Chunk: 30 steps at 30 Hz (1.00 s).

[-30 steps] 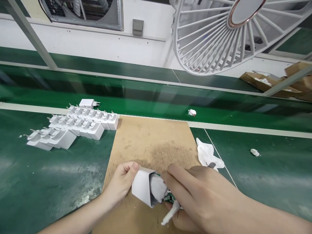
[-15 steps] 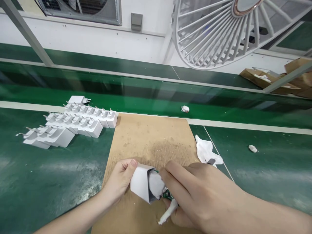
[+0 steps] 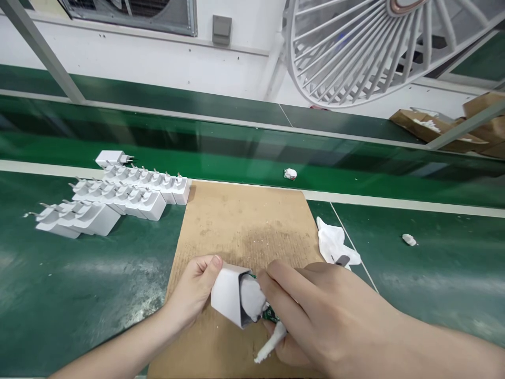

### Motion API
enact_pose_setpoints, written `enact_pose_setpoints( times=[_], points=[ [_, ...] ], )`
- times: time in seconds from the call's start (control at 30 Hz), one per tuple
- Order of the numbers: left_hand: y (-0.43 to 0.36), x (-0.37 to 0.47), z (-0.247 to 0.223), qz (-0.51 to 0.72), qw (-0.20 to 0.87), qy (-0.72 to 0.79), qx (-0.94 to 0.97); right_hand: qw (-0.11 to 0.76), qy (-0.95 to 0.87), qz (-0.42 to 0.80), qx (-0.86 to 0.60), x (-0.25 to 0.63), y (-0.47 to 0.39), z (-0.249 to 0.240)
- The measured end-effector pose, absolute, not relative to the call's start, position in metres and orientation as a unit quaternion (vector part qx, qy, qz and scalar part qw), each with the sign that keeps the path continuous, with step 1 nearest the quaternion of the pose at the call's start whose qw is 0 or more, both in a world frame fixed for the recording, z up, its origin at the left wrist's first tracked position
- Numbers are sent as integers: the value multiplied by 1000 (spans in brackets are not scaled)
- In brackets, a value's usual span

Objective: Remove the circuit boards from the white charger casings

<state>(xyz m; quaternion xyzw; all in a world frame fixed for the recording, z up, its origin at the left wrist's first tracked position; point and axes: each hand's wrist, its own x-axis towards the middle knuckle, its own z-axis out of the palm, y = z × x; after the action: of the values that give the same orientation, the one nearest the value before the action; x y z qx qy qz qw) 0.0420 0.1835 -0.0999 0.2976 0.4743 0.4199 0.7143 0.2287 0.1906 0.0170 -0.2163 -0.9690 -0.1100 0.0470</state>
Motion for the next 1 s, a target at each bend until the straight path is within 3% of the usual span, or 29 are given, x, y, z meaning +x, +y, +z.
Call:
enact_pose_setpoints(
  times=[0.87,1.0],
  points=[
    [183,43,-95,406,725,487,270,45,-973,-79,-214,223,194,20],
    [183,45,-92,409,734,476,259,123,-967,-24,-220,237,187,17]
  ],
)
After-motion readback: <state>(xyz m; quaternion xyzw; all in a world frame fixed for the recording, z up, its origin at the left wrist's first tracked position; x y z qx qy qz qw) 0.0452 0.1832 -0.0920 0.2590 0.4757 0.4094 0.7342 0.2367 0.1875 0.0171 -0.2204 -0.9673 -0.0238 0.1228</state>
